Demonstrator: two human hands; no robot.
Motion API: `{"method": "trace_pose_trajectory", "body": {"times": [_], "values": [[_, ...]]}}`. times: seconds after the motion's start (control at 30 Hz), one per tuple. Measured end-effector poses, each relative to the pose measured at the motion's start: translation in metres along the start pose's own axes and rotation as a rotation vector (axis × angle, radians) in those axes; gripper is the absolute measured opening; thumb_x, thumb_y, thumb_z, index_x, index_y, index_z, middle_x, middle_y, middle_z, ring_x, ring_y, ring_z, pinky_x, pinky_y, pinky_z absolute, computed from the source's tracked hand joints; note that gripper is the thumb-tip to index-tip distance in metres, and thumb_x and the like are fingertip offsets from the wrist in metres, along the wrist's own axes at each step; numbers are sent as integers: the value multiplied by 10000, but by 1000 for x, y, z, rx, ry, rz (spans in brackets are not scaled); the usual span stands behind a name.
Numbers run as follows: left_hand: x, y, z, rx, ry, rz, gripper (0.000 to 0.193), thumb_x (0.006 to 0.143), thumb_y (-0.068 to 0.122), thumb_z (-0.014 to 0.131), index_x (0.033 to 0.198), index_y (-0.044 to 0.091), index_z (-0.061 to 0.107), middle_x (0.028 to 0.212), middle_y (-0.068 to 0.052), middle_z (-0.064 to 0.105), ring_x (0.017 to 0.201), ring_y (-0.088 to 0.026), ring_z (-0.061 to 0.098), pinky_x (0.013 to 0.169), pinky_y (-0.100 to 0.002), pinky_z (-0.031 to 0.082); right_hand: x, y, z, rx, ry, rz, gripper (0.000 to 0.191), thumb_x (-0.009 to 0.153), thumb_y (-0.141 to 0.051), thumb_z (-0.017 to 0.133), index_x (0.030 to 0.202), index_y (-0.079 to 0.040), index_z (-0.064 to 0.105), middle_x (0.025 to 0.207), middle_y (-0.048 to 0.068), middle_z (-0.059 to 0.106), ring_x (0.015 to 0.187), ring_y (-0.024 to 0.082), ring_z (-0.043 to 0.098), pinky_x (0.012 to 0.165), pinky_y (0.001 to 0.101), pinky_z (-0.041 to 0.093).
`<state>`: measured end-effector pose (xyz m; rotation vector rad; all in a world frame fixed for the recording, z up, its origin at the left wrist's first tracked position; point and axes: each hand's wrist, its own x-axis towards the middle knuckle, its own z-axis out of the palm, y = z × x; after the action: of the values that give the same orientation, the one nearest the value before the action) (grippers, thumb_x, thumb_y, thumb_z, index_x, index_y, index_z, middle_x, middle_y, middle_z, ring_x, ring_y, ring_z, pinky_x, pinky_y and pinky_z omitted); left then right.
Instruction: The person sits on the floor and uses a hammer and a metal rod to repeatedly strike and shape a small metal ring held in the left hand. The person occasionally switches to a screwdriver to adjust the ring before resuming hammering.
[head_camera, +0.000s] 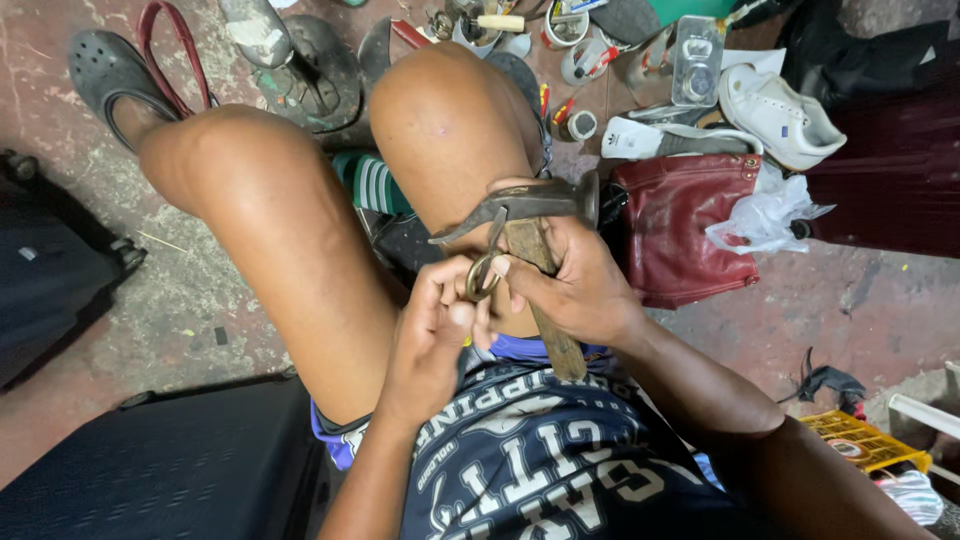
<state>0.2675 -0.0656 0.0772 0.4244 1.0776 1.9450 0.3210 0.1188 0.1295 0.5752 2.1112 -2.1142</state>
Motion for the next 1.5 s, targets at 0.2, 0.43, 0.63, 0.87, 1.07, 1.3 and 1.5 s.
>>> {"method": "trace_pose_trajectory", "body": {"times": [0.2, 0.43, 0.63, 0.87, 1.07, 1.3, 1.5], "values": [[-4, -7, -2, -20, 143, -189, 420, 1065, 416, 542, 1214, 24, 578, 942, 0, 631, 690, -50, 463, 604, -220, 431, -3, 1, -5, 165, -101, 20, 362, 1011, 15, 589, 1358, 5, 490, 984, 19, 590, 782, 61, 565, 689, 225, 490], [-12, 37, 12, 704, 220, -259, 399, 889, 293, 773, 675, 42, 547, 577, 42, 380, 561, -45, 350, 481, -260, 344, -7, -11, -25, 361, -303, 224, 546, 958, 45, 609, 1464, 27, 403, 997, 78, 609, 799, 107, 596, 657, 246, 503], [-16, 57, 9, 363, -65, -289, 503, 924, 270, 753, 685, 55, 368, 645, 10, 298, 627, -80, 291, 516, -302, 281, -18, -33, -27, 183, -390, 60, 732, 890, 77, 625, 1559, 24, 332, 1044, 57, 616, 895, 97, 608, 740, 246, 531], [-25, 72, 18, 583, -55, -237, 440, 898, 363, 760, 724, 57, 496, 615, 14, 366, 590, -86, 350, 511, -298, 334, -22, -38, -21, -33, -331, 11, 625, 912, -47, 736, 1479, 9, 479, 1048, 41, 669, 972, 86, 657, 864, 258, 578], [-16, 74, 34, 591, 33, -482, 307, 862, 398, 781, 976, 114, 758, 608, 28, 621, 540, -60, 521, 515, -271, 448, -16, -23, -36, -268, -383, -256, 496, 871, -51, 746, 1319, 39, 554, 1353, 136, 577, 1214, 201, 599, 1053, 374, 505], [-14, 60, 33, 911, 133, -366, 414, 710, 350, 896, 617, 21, 663, 543, -64, 591, 438, -172, 529, 454, -334, 409, -23, -5, -26, -301, -329, 66, 583, 880, -145, 777, 1412, -31, 565, 1189, 65, 679, 1039, 124, 680, 987, 315, 558], [-23, 79, 14, 914, 403, -426, 540, 858, 242, 843, 534, 32, 465, 512, -20, 365, 487, -74, 306, 439, -300, 258, -31, -5, -49, -431, -314, 273, 399, 930, -174, 686, 1299, -139, 538, 1098, 81, 698, 941, 136, 715, 848, 259, 582]]}}
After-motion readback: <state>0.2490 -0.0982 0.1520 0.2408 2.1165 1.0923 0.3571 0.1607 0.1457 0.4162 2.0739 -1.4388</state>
